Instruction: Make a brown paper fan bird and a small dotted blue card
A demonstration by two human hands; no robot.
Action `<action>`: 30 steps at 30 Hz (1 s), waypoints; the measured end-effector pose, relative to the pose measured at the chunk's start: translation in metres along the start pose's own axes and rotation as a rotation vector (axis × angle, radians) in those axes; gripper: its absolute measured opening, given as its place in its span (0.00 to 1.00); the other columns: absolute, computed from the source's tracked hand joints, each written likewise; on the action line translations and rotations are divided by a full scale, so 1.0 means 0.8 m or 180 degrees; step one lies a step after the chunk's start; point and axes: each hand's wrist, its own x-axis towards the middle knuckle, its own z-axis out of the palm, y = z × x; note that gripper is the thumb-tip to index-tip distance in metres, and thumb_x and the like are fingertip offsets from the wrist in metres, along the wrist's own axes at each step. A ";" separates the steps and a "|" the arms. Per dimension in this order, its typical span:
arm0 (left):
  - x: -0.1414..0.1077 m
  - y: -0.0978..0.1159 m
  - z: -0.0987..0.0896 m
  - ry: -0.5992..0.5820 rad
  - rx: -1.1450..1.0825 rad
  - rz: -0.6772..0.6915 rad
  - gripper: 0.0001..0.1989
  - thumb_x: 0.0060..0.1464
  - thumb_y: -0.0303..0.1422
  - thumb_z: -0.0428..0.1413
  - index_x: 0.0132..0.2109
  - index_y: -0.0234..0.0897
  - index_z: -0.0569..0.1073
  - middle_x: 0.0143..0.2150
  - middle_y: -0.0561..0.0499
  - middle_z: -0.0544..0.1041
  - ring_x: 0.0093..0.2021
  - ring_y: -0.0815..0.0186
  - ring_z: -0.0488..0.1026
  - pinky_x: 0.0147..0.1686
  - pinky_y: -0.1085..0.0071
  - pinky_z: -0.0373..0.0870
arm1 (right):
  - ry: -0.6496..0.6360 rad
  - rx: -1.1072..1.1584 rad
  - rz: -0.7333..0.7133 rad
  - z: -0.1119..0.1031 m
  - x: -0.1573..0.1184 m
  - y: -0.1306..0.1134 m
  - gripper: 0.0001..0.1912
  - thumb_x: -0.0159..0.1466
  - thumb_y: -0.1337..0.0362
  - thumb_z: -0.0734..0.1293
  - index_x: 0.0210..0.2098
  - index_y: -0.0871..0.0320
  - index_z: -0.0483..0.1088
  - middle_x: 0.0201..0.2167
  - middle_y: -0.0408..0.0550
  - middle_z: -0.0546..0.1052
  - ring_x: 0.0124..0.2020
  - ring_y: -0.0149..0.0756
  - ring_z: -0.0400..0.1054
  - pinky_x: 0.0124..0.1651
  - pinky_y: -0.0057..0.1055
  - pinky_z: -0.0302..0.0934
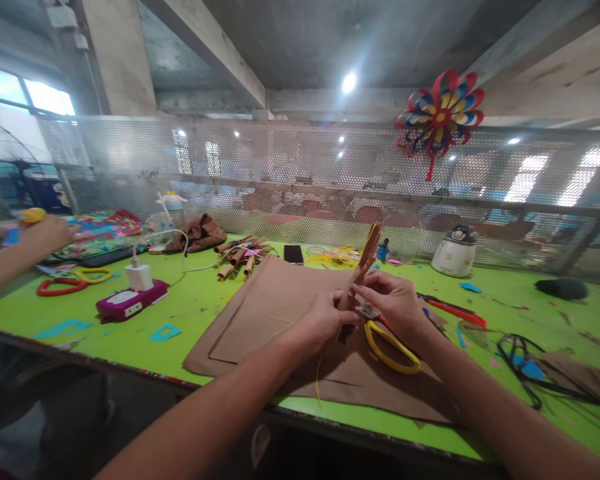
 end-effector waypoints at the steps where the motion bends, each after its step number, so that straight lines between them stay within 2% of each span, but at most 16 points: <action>1: -0.001 0.001 0.000 -0.0006 0.0004 -0.0004 0.06 0.41 0.23 0.58 0.30 0.32 0.70 0.21 0.54 0.68 0.19 0.73 0.63 0.22 0.74 0.56 | 0.0003 -0.0027 0.0003 0.000 0.000 0.000 0.10 0.51 0.59 0.72 0.23 0.57 0.71 0.24 0.46 0.74 0.25 0.33 0.66 0.30 0.32 0.61; 12: 0.001 -0.003 -0.002 -0.0031 -0.0002 -0.0032 0.08 0.38 0.24 0.59 0.30 0.32 0.70 0.21 0.54 0.68 0.20 0.73 0.62 0.22 0.74 0.56 | -0.0033 -0.0079 -0.0031 0.000 -0.002 0.006 0.10 0.53 0.58 0.72 0.23 0.57 0.70 0.23 0.44 0.72 0.23 0.31 0.64 0.27 0.30 0.59; 30: 0.004 -0.006 -0.004 -0.0039 0.0025 -0.0062 0.08 0.39 0.26 0.59 0.31 0.32 0.70 0.21 0.55 0.68 0.18 0.73 0.63 0.21 0.74 0.56 | -0.0029 -0.0487 -0.0215 0.000 -0.002 0.008 0.09 0.55 0.59 0.70 0.25 0.57 0.69 0.23 0.45 0.72 0.24 0.33 0.65 0.29 0.32 0.60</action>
